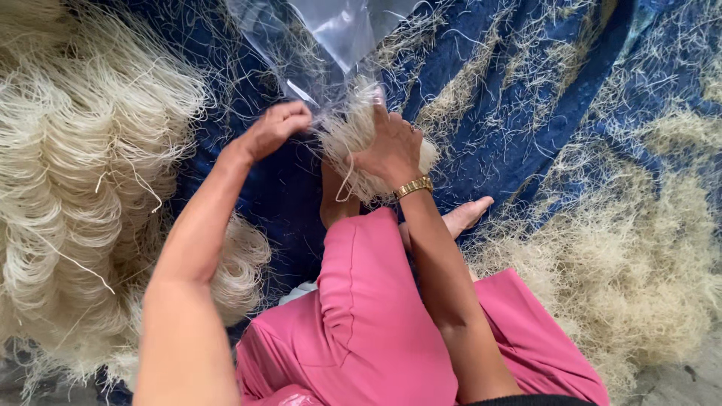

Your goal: The person sits on a blue tarp and packs loose white fibers into a clear plastic bag. They compress the fibers by hand, seal the bag, and place it on a scale to weigh it. The person then repeats the process with another portion of fibers.

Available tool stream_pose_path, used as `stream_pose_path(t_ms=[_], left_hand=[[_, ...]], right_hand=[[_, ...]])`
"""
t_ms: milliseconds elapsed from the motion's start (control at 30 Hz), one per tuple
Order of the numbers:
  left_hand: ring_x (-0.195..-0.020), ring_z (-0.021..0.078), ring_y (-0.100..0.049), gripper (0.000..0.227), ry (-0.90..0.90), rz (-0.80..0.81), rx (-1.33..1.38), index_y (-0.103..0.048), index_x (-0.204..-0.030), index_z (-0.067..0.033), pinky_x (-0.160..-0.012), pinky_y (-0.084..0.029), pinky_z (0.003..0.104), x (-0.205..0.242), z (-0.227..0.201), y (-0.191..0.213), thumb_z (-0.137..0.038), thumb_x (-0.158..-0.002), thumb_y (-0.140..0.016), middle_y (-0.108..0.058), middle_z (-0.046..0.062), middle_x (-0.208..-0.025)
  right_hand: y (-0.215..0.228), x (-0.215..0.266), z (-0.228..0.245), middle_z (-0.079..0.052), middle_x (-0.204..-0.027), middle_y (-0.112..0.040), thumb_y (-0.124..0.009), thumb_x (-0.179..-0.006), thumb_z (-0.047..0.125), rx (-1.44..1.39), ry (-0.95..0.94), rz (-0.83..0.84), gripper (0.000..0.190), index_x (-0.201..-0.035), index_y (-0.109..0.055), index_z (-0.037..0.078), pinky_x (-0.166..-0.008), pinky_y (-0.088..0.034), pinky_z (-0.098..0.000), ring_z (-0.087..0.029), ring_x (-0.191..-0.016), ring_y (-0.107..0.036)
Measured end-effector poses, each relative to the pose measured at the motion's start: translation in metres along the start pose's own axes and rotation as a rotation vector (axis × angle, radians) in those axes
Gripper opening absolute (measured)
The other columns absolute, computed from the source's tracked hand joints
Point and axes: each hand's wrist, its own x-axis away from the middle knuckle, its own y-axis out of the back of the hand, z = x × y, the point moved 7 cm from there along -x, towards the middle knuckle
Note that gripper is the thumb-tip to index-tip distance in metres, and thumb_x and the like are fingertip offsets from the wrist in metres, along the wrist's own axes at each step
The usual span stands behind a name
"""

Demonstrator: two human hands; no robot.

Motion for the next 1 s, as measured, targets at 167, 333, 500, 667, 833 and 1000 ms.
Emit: stream_pose_path(t_ms=[167, 333, 500, 667, 833, 1000], left_hand=[[-0.081, 0.0255, -0.064, 0.030, -0.063, -0.076, -0.129, -0.063, -0.096, -0.0078, -0.078, -0.049, 0.039, 0.029, 0.006, -0.021, -0.010, -0.069, -0.076, -0.065, 0.009, -0.080], [-0.053, 0.0206, -0.057, 0.020, -0.108, -0.633, -0.085, -0.057, -0.068, -0.0120, -0.051, -0.042, 0.030, 0.032, 0.010, -0.057, -0.011, -0.068, -0.077, -0.056, 0.007, -0.056], [-0.074, 0.0052, -0.057, 0.012, 0.050, -0.650, 0.690, -0.066, -0.084, -0.0161, -0.073, -0.042, 0.019, 0.034, 0.001, -0.070, -0.011, -0.073, -0.070, -0.065, -0.005, -0.076], [-0.063, 0.0099, -0.068, 0.004, 0.140, -0.477, 0.764, -0.068, -0.080, -0.0114, -0.063, -0.046, 0.020, 0.033, -0.018, -0.046, -0.012, -0.084, -0.069, -0.070, 0.007, -0.065], [-0.062, 0.0110, -0.068, 0.026, 0.033, -0.454, 0.625, -0.066, -0.081, -0.0052, -0.062, -0.055, 0.023, 0.017, 0.005, -0.051, 0.001, -0.071, -0.089, -0.068, 0.007, -0.065], [-0.061, 0.0129, -0.056, 0.015, -0.027, -0.574, 0.013, -0.065, -0.072, -0.0123, -0.057, -0.046, 0.029, 0.019, -0.007, -0.048, -0.016, -0.077, -0.078, -0.059, 0.007, -0.063]], right_hand=[[-0.020, -0.013, -0.014, -0.015, -0.110, -0.061, -0.076, -0.051, 0.076, 0.016, -0.007, -0.021, 0.118, -0.146, -0.043, 0.015, -0.083, -0.044, -0.0552, -0.041, -0.105, -0.064], [-0.010, -0.006, -0.002, -0.019, -0.121, -0.060, -0.076, -0.059, 0.058, -0.029, -0.054, -0.009, 0.108, -0.148, -0.039, 0.010, -0.091, -0.041, -0.0596, -0.044, -0.114, -0.061], [-0.007, -0.001, 0.000, -0.022, -0.119, -0.059, -0.075, -0.064, 0.047, -0.057, -0.080, -0.074, 0.106, -0.152, -0.030, 0.010, -0.089, -0.041, -0.0609, -0.047, -0.112, -0.061], [-0.021, -0.002, 0.004, -0.021, -0.128, -0.053, -0.073, -0.062, 0.067, 0.057, -0.052, -0.087, 0.110, -0.150, -0.035, 0.012, -0.089, -0.038, -0.0620, -0.046, -0.115, -0.056], [-0.023, -0.002, 0.003, -0.022, -0.129, -0.052, -0.071, -0.065, 0.074, 0.050, -0.042, -0.118, 0.112, -0.153, -0.033, 0.016, -0.085, -0.040, -0.0619, -0.047, -0.111, -0.058], [-0.004, 0.007, 0.023, -0.026, -0.150, -0.033, -0.066, -0.079, 0.068, 0.078, -0.003, -0.080, 0.091, -0.145, -0.046, 0.009, -0.090, -0.042, -0.0688, -0.053, -0.117, -0.056]])
